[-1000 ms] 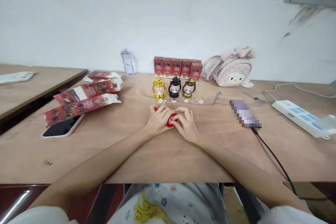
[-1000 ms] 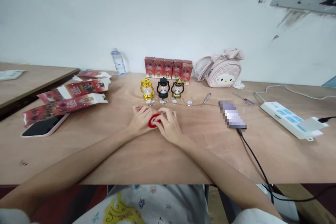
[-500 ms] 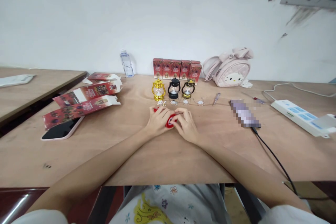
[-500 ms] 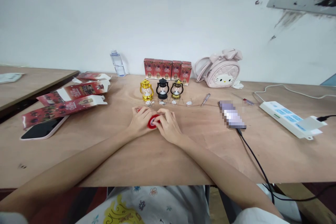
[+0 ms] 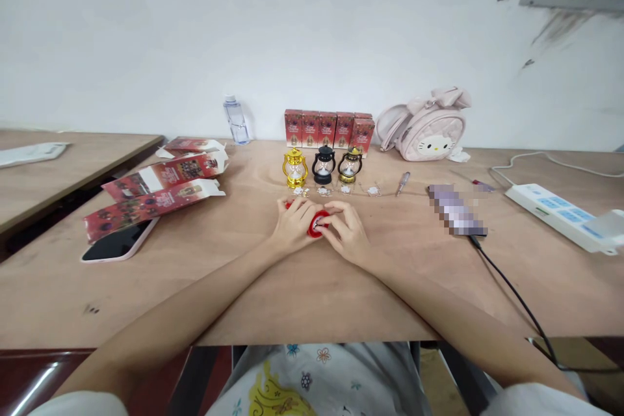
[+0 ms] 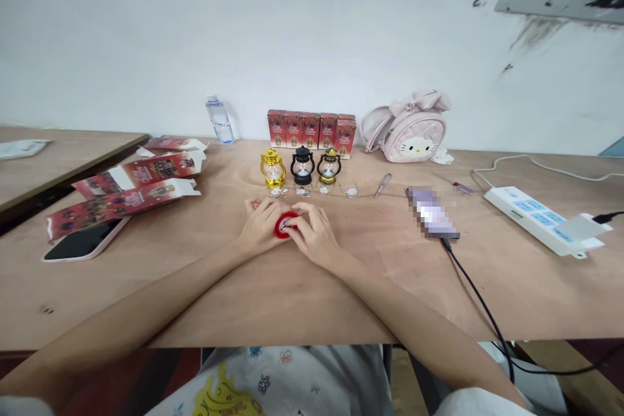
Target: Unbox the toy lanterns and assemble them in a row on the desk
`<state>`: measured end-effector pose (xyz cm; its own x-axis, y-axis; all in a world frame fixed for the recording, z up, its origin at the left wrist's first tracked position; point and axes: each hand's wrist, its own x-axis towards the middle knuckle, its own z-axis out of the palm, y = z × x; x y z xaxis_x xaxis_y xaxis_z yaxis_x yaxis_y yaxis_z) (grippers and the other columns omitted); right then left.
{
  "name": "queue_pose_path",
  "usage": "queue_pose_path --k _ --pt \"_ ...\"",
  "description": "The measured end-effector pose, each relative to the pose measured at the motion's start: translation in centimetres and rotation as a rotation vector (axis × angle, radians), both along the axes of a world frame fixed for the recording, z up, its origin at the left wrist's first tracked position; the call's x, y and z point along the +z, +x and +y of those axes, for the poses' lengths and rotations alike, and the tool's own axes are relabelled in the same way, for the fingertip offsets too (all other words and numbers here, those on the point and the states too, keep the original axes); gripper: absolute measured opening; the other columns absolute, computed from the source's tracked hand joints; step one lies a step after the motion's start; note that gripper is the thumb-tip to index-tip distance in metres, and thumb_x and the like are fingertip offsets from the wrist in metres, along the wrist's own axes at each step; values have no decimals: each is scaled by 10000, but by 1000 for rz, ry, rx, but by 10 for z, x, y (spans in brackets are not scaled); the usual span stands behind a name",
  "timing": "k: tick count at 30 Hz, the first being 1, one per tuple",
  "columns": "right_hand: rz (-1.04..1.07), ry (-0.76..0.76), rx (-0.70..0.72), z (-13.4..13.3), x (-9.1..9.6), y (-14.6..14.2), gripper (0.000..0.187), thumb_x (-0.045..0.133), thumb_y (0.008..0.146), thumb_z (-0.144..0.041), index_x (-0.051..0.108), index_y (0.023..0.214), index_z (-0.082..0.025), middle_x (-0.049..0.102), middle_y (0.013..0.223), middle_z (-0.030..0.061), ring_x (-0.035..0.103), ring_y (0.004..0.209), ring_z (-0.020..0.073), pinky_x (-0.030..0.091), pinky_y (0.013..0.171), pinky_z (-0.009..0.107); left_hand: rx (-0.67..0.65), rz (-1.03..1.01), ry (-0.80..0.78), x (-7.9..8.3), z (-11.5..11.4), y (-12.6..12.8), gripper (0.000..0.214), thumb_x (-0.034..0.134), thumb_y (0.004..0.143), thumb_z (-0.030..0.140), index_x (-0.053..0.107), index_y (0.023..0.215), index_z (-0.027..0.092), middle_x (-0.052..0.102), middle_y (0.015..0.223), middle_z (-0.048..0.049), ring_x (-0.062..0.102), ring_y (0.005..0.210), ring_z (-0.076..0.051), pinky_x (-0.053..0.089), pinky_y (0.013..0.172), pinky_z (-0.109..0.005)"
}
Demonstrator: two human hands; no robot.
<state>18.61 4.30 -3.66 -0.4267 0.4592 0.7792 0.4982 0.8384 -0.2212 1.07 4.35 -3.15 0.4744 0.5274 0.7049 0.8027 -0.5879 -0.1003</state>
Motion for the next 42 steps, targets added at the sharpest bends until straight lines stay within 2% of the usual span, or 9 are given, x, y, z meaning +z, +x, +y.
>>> queue_pose_path --k 4,9,17,22,28,42 --pt "13 14 11 1 0 0 99 551 875 -242 640 872 -199 577 1066 109 581 992 204 478 878 394 -8 -3 -4 1 0 0 280 504 858 409 589 972 167 692 913 -86 557 851 -235 249 762 -376" --pt "33 -52 24 1 1 0 94 561 864 -238 645 838 -206 573 1077 100 574 1024 213 473 890 401 7 5 -40 1 0 1 294 480 866 427 596 966 177 691 926 -94 550 867 -242 251 772 -384" --pt "0 -89 43 1 1 0 72 554 863 -230 608 841 -189 541 1102 117 562 1052 220 476 908 400 -36 19 26 0 0 0 271 505 863 392 588 970 158 688 914 -81 558 853 -232 242 752 -378" --pt "-37 -110 47 3 0 1 89 526 879 -232 602 857 -191 530 1100 117 547 1074 226 469 922 403 -8 33 -35 0 0 -1 303 489 867 425 602 981 168 675 922 -92 544 873 -239 255 771 -381" --pt "-70 -85 39 3 -1 1 113 512 889 -243 606 863 -186 524 1113 125 554 1043 223 476 914 407 -12 28 -7 0 0 0 294 489 870 427 594 955 165 689 928 -98 556 866 -242 250 757 -384" --pt "10 72 -12 0 0 0 94 558 874 -246 636 852 -200 583 1069 109 590 988 197 500 852 369 -9 7 16 1 -1 1 274 498 865 412 585 962 172 700 919 -86 567 851 -232 246 748 -377"
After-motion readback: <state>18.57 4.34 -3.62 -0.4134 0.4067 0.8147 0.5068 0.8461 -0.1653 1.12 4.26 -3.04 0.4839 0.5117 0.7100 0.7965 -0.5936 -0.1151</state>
